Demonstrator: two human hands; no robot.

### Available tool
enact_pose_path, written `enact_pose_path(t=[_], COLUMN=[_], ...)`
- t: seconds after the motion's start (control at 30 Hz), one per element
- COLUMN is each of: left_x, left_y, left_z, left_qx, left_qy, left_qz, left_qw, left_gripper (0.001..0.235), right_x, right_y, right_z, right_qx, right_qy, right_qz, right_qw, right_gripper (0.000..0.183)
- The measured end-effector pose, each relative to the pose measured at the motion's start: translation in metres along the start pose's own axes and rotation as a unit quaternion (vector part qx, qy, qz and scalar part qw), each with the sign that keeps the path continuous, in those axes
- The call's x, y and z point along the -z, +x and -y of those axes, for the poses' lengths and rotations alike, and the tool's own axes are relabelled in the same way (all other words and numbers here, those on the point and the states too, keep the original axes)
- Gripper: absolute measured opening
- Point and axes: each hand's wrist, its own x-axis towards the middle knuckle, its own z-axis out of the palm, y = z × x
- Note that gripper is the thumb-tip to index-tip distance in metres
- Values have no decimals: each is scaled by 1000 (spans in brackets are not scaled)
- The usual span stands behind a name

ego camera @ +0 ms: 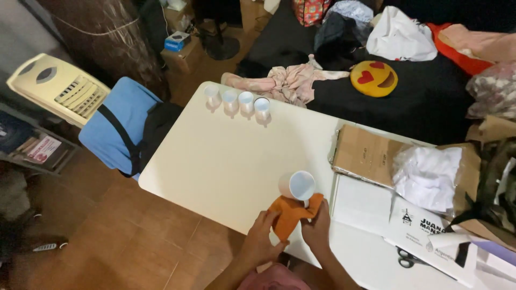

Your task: The person prepares ceramic mugs for printing by wiping them clean and applying transfer paper before placing them into a mug heat press machine.

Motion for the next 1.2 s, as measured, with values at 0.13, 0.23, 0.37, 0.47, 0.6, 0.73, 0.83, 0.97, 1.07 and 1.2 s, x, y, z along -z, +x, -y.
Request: enact_pose_path(t=[0.13, 0.23, 0.37, 0.47, 0.6, 0.73, 0.83, 0.97, 1.07, 1.2], left_x=[8, -7, -11, -14, 8, 3, 4, 0, 11, 61], left_y=[93, 168, 266, 329, 411, 478, 515, 528, 520, 484], left_z=[5, 41, 79, 117, 141, 192, 209, 227, 212, 141], left_qx=[83, 73, 49, 53, 70, 31, 80, 65, 74, 44], left_qy=[-33, -70, -49, -41, -31, -29, 15, 50, 45, 36], left_qz=[58, 36, 2, -1, 31, 33, 77, 97, 111, 113], left_qw=[994, 994, 998, 998, 997, 999, 994, 992, 990, 992], left_gripper=[91, 55, 26, 23, 19, 18, 29, 29, 32, 32], right_x=[-49, -83, -134, -165, -212, -249, -263, -270, -270, -253], right_y=[83, 136, 201, 244, 310, 357, 383, 397, 403, 377], right_z=[-11, -26, -81, -104, -157, -210, -239, -241, -189, -137], right_qx=[-71, -122, -146, -164, -222, -214, -248, -255, -291, -273], right_qy=[4, -2, -12, -38, -20, -22, -46, -134, -94, -37], right_qz=[26, 28, 25, -12, -40, -64, -56, -31, -55, -115], right_qw=[997, 992, 989, 986, 974, 975, 966, 957, 951, 955], right_gripper=[16, 19, 32, 29, 35, 30, 39, 44, 53, 63])
